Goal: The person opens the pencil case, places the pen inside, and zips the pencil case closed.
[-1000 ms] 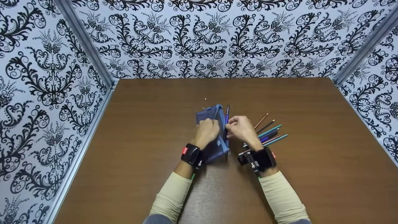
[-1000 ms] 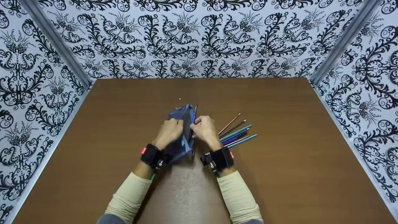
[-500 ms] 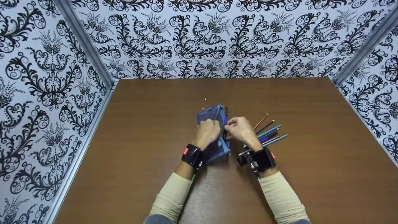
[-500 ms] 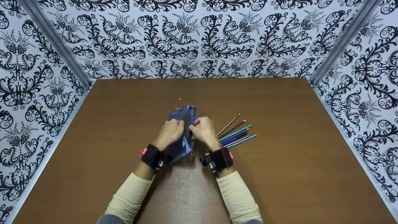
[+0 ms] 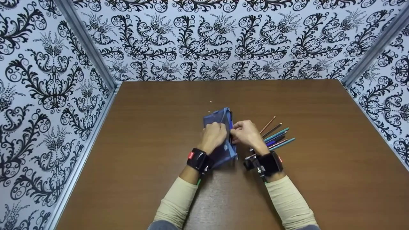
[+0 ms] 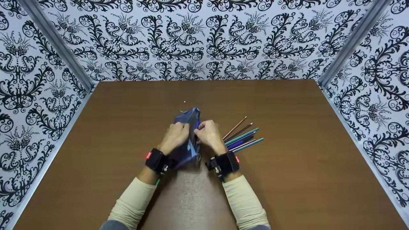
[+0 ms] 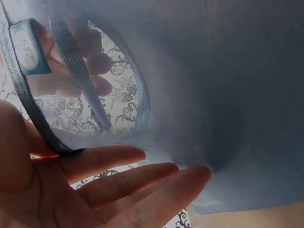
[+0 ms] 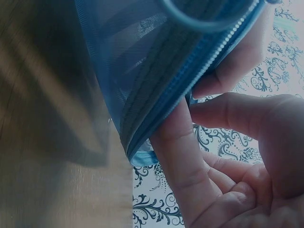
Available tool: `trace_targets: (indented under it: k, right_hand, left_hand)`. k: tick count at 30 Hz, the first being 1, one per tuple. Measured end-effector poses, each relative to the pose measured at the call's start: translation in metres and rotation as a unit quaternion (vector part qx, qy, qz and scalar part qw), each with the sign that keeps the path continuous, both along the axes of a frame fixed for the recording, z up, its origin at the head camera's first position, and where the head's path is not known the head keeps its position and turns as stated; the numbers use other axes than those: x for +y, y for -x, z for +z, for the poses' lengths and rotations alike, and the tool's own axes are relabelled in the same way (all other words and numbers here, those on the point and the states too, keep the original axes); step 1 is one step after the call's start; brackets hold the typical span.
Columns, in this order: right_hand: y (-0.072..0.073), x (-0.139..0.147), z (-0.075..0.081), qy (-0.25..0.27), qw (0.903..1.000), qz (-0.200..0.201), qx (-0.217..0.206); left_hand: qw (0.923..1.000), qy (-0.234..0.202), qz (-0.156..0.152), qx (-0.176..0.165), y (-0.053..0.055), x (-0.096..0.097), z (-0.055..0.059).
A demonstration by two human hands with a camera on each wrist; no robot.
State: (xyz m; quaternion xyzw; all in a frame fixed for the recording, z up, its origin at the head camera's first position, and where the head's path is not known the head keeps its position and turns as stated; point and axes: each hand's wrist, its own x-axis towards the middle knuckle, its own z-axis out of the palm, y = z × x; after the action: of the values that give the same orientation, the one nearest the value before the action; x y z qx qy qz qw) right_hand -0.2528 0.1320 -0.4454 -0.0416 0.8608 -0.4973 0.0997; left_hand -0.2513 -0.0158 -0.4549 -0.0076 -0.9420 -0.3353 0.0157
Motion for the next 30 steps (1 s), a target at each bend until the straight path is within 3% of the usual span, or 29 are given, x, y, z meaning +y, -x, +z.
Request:
trace_targets:
  k: [14, 30]
  right_hand:
    - [-0.002, 0.001, 0.000, -0.005, 0.9998, 0.011, 0.018]
    - [-0.002, 0.017, 0.005, 0.050, 0.9981, 0.019, 0.029]
  left_hand:
    - [0.9998, 0.009, 0.008, -0.014, 0.000, -0.001, 0.000]
    - [1.0000, -0.005, 0.007, -0.003, 0.003, -0.005, 0.000]
